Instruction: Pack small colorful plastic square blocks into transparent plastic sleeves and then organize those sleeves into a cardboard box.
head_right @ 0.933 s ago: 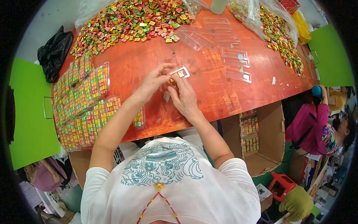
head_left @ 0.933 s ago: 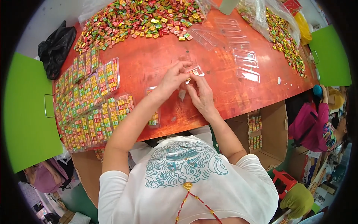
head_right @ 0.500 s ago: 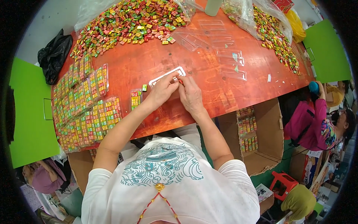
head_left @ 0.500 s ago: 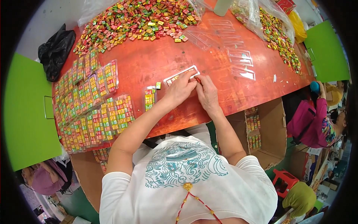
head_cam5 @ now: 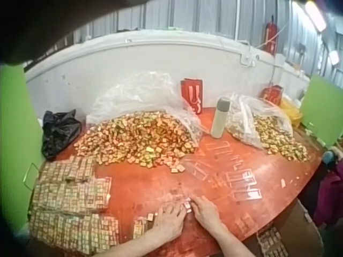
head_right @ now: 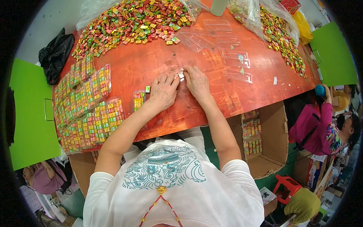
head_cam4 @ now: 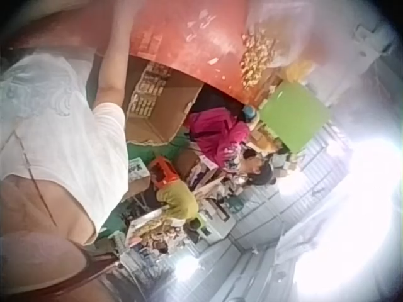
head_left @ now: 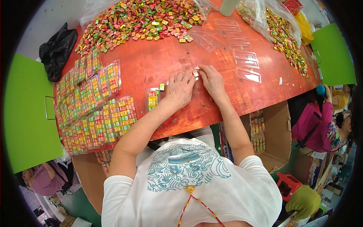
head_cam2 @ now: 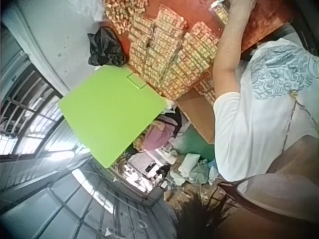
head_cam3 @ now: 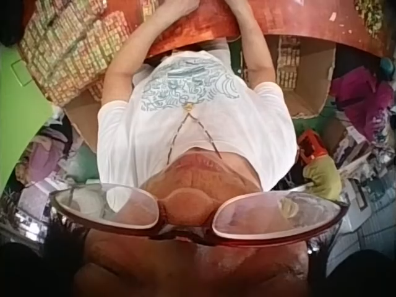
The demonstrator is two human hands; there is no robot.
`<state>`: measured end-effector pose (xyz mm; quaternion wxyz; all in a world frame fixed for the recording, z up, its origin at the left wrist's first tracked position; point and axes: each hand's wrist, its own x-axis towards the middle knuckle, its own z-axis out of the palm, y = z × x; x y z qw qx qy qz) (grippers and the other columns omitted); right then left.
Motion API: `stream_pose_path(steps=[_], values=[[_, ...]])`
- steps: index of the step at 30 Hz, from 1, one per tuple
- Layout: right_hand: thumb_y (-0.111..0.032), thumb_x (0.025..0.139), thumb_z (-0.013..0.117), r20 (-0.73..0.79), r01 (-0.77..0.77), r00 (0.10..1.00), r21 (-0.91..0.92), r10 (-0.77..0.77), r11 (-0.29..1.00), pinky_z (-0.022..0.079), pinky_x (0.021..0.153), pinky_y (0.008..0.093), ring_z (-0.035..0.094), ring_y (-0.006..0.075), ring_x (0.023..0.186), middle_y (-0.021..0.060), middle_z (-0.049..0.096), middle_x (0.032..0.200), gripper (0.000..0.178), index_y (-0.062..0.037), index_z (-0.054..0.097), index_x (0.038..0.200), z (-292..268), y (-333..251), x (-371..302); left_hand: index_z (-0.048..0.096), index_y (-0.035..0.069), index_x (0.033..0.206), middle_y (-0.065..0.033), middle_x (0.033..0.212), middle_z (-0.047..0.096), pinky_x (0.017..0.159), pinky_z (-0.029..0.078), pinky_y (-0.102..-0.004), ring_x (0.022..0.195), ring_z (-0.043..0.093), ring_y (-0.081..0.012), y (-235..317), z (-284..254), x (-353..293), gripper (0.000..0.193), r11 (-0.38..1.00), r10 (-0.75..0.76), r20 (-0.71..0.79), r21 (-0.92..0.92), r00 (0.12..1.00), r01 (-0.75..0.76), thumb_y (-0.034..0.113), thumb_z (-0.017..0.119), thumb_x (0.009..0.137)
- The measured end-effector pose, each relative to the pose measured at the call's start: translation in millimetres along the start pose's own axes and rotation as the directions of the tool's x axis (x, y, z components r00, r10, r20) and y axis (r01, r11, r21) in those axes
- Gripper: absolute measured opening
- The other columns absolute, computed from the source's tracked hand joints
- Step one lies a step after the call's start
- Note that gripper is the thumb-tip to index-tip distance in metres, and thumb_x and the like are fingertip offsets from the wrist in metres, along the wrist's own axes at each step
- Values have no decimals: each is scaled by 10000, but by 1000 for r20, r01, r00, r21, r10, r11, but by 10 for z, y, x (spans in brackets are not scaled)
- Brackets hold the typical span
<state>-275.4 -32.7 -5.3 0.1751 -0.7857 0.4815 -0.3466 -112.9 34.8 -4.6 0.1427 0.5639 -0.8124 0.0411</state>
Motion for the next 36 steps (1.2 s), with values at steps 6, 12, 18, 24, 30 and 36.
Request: stream_pose_path(steps=[6,12,18,24,30,36], values=[[-131,907,604,33,36,999,-150,-32,988,503,724,448,634,349,844,140,628,904,137,-98,686,1012,129,-2,50,536,53,1240,-156,1301,505,918,393,-501,1153,490,-328,-8,16,-10,461,1000,-4,-20,-9,1000,4,182,648,811],[-131,880,638,-93,67,993,-130,-79,989,478,706,450,620,334,840,123,621,879,109,-65,618,964,204,75,57,534,47,1234,-157,1304,504,943,384,-504,1149,490,-328,6,10,-19,442,1000,-11,-29,-23,1000,10,189,636,828],[-136,868,651,-74,37,996,-128,-47,991,461,706,438,613,328,830,115,615,885,110,-66,590,929,219,74,48,531,48,1228,-166,1307,507,925,393,-505,1146,493,-325,-2,18,-35,428,1000,-9,-38,-18,999,8,190,632,837],[-144,856,660,-60,57,996,-148,-67,987,453,709,433,611,321,830,111,611,880,111,-74,598,917,217,90,24,518,51,1221,-174,1307,515,883,405,-505,1124,513,-325,4,12,-35,433,1000,-11,-46,-28,999,10,185,644,829],[-149,847,665,-64,43,997,-145,-53,988,448,712,433,613,321,822,110,611,875,116,-77,603,914,221,92,17,527,59,1195,-159,1274,531,863,413,-488,1083,528,-317,-9,21,-15,411,999,-6,-31,-48,1000,5,162,647,816],[-153,842,665,-88,59,994,-127,-71,990,442,707,429,602,311,817,105,593,857,108,-88,596,893,241,94,7,532,61,1197,-149,1259,537,861,421,-473,1073,530,-308,-23,38,-28,415,1000,9,-77,-22,997,-11,152,645,809]])
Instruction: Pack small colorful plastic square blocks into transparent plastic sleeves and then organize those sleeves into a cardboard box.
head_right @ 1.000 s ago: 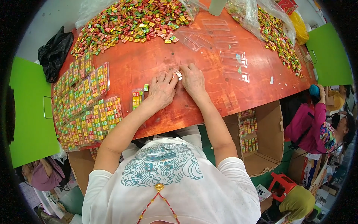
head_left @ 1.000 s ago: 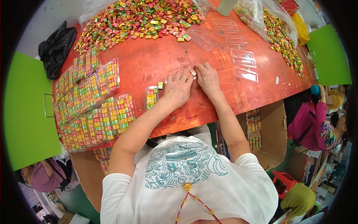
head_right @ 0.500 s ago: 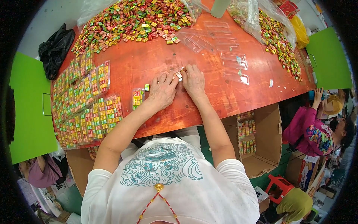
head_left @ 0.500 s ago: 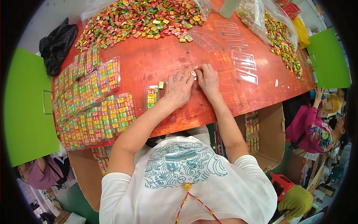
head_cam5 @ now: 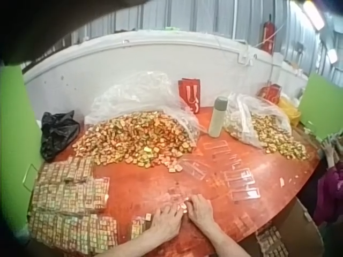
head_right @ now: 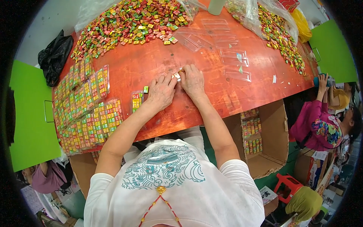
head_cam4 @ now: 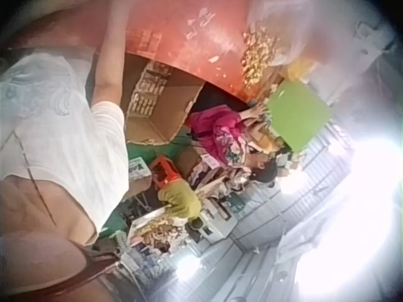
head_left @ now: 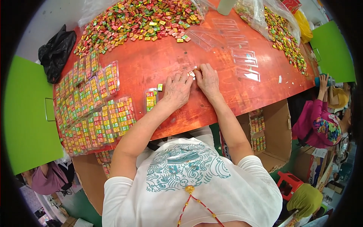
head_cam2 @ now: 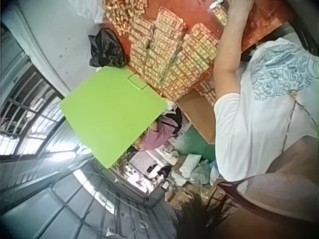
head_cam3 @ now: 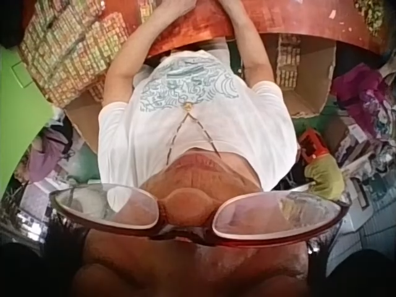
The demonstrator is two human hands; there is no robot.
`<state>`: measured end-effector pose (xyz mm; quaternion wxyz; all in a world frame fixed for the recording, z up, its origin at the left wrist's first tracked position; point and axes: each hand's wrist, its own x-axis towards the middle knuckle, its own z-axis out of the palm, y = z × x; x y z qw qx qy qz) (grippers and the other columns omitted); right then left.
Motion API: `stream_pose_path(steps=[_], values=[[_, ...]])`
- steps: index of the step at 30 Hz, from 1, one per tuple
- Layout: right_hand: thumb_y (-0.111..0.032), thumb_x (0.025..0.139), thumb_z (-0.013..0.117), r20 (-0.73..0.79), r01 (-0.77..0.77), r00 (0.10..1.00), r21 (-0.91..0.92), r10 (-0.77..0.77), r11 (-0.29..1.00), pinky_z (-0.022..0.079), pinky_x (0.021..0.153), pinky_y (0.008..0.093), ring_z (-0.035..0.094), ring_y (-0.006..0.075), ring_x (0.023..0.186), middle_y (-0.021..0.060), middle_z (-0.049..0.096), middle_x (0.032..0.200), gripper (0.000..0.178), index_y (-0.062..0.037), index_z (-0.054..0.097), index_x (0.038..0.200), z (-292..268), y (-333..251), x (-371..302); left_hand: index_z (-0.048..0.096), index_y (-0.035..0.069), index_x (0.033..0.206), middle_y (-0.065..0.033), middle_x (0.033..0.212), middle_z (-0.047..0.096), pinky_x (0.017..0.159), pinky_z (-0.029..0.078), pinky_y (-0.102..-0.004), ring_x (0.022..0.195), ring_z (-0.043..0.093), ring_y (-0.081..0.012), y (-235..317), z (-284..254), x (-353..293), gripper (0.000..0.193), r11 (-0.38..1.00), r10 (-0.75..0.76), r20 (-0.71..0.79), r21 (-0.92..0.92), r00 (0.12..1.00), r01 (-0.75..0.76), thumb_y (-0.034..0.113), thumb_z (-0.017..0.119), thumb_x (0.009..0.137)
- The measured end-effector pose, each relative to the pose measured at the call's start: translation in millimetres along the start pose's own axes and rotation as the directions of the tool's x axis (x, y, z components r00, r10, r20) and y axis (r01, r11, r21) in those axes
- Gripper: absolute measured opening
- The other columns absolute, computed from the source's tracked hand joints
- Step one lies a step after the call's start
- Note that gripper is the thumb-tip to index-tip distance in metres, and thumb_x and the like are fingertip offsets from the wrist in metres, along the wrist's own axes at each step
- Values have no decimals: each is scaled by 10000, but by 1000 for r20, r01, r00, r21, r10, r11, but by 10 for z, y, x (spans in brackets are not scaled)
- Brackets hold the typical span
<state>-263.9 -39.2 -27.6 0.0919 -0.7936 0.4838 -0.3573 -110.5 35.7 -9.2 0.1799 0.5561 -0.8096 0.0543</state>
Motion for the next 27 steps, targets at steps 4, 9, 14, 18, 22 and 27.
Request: stream_pose_path(steps=[4,9,14,18,22,27], values=[[-160,830,675,19,23,1000,-53,-22,998,439,703,428,596,309,811,95,580,850,111,-99,594,875,-18,11,-11,531,59,1208,-147,1260,536,864,420,-470,1081,529,-309,9,10,13,424,1000,0,7,-1,1000,0,148,644,809],[-179,837,673,20,-11,1000,-4,11,1000,442,710,428,596,312,811,96,585,854,99,-104,624,881,-14,37,-7,547,22,1210,-184,1253,529,866,412,-501,1122,519,-327,-7,-7,12,429,998,2,40,-59,999,0,144,621,805],[-191,863,653,18,-65,998,55,64,996,448,721,430,599,317,813,104,603,864,110,-108,671,933,-37,30,0,530,44,1227,-180,1287,505,894,414,-487,1147,504,-343,18,-35,-33,440,999,-18,2,-37,1000,18,129,628,806],[-182,872,642,17,-57,998,60,56,997,449,723,432,600,322,811,107,603,866,100,-101,664,927,-49,16,-8,517,65,1245,-174,1307,496,898,420,-475,1159,501,-345,13,-24,-25,447,998,-55,32,-9,998,55,104,618,811],[-171,878,636,-2,-94,995,110,95,989,455,728,431,601,327,807,106,605,875,93,-96,660,927,-49,18,-14,517,67,1248,-169,1286,504,866,424,-478,1145,508,-336,-44,-42,23,442,998,-50,109,-38,993,55,87,596,813],[-162,875,638,-7,-91,996,109,92,990,456,714,430,599,326,797,103,601,873,82,-102,662,924,-46,23,1,518,82,1255,-156,1270,512,826,429,-473,1119,525,-324,-60,-59,36,463,991,-99,64,-83,993,104,74,587,798]])
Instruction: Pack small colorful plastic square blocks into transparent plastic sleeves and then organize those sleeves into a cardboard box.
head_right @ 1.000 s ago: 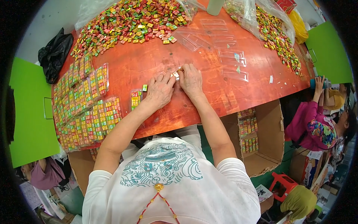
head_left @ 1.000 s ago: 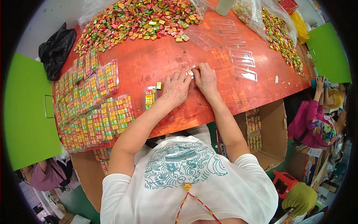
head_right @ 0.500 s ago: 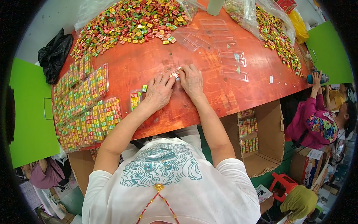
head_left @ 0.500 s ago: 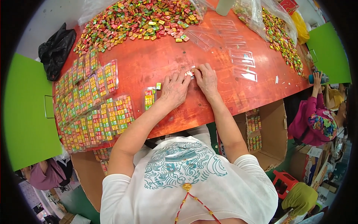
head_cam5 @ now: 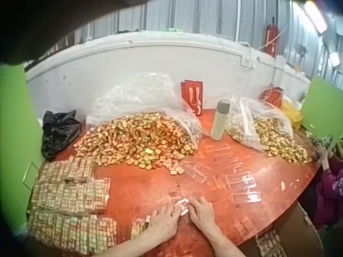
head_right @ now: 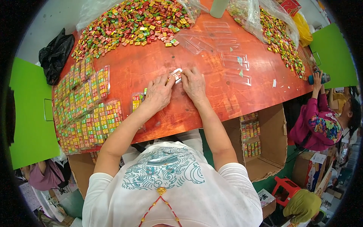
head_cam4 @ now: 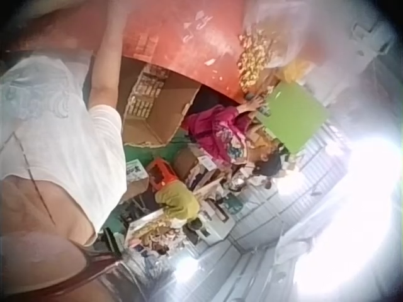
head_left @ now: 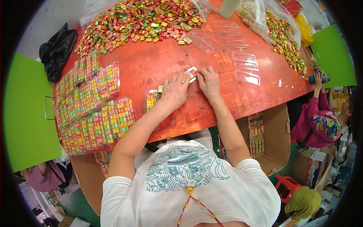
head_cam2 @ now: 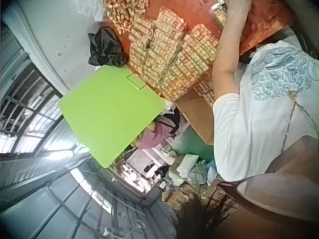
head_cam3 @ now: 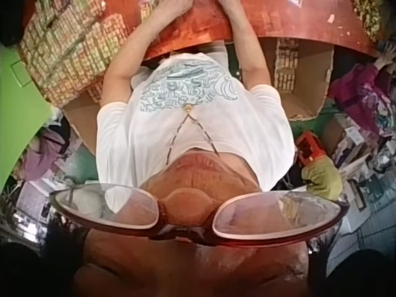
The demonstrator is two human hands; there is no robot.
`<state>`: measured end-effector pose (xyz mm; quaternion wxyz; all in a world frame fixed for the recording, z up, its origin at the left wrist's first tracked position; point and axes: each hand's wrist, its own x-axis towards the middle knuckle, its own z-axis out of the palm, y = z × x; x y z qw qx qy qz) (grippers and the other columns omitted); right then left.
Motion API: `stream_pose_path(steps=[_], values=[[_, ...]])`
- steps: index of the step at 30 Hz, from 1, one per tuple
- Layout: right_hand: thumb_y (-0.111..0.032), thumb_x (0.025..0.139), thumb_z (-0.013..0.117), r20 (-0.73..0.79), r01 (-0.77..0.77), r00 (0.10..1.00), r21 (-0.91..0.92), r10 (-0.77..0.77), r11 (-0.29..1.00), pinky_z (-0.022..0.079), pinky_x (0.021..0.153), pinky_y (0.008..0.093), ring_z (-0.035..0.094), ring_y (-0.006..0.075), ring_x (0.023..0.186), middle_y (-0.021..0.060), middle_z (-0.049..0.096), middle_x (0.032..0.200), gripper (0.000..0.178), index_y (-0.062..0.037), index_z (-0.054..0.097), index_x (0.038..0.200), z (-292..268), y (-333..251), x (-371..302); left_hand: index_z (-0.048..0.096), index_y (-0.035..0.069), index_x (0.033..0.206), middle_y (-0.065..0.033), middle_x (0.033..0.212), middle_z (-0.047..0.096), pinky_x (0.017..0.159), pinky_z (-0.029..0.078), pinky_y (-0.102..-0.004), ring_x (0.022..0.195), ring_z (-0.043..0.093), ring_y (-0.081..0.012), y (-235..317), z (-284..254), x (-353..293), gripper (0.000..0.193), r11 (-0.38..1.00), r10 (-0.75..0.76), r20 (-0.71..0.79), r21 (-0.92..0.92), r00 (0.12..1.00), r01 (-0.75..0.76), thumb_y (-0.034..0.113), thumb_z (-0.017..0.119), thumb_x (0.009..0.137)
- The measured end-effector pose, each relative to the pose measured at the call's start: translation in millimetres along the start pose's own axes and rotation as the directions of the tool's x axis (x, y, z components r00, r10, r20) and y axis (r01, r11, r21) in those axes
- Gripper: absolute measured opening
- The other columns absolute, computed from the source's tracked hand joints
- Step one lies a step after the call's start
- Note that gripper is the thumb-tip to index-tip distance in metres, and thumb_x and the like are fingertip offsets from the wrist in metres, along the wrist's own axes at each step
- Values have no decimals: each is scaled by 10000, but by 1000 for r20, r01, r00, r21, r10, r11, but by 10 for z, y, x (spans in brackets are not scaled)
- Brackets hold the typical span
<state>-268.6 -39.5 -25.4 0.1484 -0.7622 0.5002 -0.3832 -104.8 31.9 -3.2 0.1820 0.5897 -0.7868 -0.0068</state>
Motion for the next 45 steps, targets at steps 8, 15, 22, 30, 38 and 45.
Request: stream_pose_path(steps=[8,15,22,30,38,45], values=[[-168,865,647,10,57,998,41,-58,998,442,704,426,589,317,803,111,585,853,86,-107,677,916,34,57,24,501,91,1277,-197,1337,481,866,472,-510,1201,497,-367,-52,-36,105,517,1000,-17,47,26,999,16,99,606,771],[-164,883,638,26,60,998,16,-60,998,437,739,409,592,303,824,101,594,868,83,-100,676,922,2,18,0,529,69,1218,-201,1060,523,821,493,-479,992,545,-386,-312,-98,211,422,982,-112,-66,-161,991,101,19,523,799],[-150,884,633,54,57,997,4,-57,998,431,754,396,598,290,861,92,611,907,75,-96,667,923,8,25,8,538,80,1220,-196,1035,519,811,487,-501,987,544,-394,-735,-230,304,391,964,-222,-126,-180,967,197,65,531,829],[-113,884,621,96,53,994,3,-53,999,432,770,400,596,287,889,93,616,921,65,-81,661,925,-23,-98,75,559,97,1247,-205,1063,541,845,495,-505,1023,546,-404,-1325,-342,352,406,911,-394,-196,-212,898,354,94,531,843],[-109,886,623,105,18,994,4,-18,1000,430,779,403,598,281,890,86,616,940,63,-83,663,928,-33,-39,33,576,101,1231,-256,1072,546,887,473,-528,1032,552,-440,-2089,-661,376,385,837,-543,-304,-271,782,476,119,529,849],[-110,885,624,103,42,994,5,-42,999,430,797,401,597,279,892,92,615,949,68,-86,664,934,-47,11,-10,568,60,1269,-219,1132,596,916,466,-449,1065,582,-376,-2300,-922,305,448,703,-697,-247,-421,673,573,173,569,836]])
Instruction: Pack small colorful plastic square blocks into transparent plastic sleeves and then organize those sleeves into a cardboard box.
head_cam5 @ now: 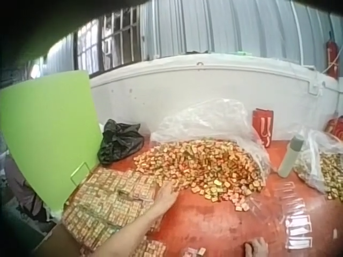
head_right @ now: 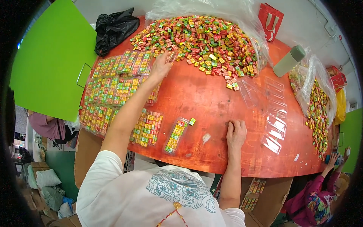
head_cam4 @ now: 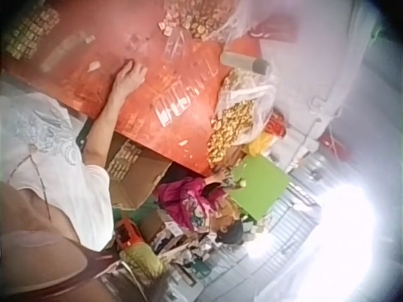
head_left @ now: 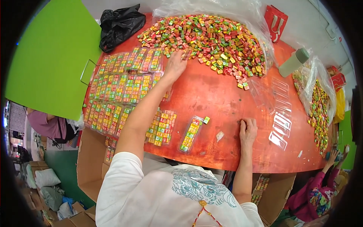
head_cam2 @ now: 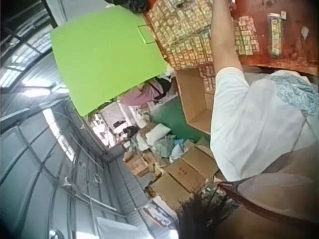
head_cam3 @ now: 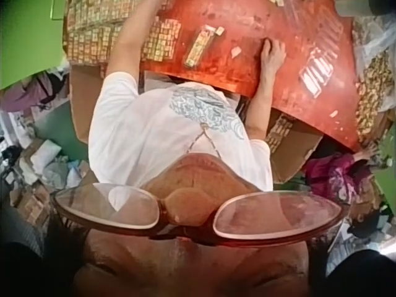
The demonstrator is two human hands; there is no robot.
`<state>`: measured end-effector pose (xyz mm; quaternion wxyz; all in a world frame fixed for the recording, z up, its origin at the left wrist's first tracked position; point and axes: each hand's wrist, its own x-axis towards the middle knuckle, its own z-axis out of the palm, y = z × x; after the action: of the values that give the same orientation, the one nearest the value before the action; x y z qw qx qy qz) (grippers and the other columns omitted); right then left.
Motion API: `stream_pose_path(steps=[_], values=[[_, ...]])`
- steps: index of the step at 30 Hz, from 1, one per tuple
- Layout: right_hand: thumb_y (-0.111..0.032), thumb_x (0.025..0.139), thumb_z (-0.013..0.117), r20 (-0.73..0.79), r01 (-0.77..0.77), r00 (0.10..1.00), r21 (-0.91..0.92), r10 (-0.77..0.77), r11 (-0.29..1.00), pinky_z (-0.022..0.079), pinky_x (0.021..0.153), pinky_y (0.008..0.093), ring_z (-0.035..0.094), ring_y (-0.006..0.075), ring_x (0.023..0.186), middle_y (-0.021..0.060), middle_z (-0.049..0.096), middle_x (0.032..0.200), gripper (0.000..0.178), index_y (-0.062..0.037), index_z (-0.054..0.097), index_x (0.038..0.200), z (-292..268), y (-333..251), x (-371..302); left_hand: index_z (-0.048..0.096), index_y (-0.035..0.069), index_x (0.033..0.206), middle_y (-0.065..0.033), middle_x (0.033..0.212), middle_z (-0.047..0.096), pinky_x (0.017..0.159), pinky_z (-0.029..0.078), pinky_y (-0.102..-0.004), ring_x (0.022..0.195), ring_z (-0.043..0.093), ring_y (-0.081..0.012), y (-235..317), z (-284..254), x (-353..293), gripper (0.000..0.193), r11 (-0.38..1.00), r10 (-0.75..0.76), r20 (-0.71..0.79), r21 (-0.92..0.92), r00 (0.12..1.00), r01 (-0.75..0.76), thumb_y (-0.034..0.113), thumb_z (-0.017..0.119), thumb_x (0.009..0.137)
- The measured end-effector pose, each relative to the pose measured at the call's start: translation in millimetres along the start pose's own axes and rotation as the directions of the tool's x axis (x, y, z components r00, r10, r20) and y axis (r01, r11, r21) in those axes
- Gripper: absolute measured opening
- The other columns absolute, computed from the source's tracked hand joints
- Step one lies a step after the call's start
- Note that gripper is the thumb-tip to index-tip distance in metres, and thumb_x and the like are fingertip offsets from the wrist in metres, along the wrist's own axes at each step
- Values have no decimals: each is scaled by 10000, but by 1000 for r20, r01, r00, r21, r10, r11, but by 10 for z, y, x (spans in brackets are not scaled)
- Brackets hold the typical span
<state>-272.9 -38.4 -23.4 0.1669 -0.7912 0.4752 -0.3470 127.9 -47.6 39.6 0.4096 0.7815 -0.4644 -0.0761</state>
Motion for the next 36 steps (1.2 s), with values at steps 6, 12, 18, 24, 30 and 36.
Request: stream_pose_path(steps=[6,12,18,24,30,36], values=[[-144,894,611,39,-11,999,-42,12,999,436,790,418,589,307,901,111,609,937,82,-87,663,924,66,69,42,536,90,1277,-281,1142,528,936,454,-534,1095,529,-472,26,209,-527,446,977,59,242,183,968,-105,116,503,834],[-157,887,623,-29,20,999,-19,-20,1000,443,787,412,601,291,890,98,616,928,85,-99,672,924,58,20,107,484,87,1342,-249,1125,523,878,485,-526,1043,558,-453,485,-16,-1104,469,955,198,300,158,933,-253,134,493,876],[-170,886,629,-23,6,1000,-13,-6,1000,443,791,399,611,277,887,82,628,938,94,-109,681,936,77,70,35,462,89,1360,-207,1073,479,795,483,-499,921,575,-418,760,-242,-2003,466,976,164,329,82,930,-201,140,487,898],[-176,888,630,8,-31,999,0,31,1000,438,799,394,612,277,892,81,631,956,105,-106,687,941,66,63,32,432,94,1373,-228,1046,471,722,507,-560,827,599,-432,730,-202,-2536,560,970,78,315,197,946,-146,148,576,835],[-174,887,629,12,-38,999,9,38,999,439,796,394,611,285,895,84,631,964,107,-102,686,941,76,52,52,412,93,1419,-202,1118,471,747,427,-497,946,539,-357,720,-170,-2674,671,877,215,230,382,949,-291,249,659,815],[-173,891,625,2,-2,1000,20,2,1000,441,774,401,608,292,881,90,626,940,99,-106,680,939,54,46,41,352,106,1485,-223,1093,458,672,490,-489,876,551,-373,727,-118,-2832,770,852,196,289,422,937,-308,188,662,785]])
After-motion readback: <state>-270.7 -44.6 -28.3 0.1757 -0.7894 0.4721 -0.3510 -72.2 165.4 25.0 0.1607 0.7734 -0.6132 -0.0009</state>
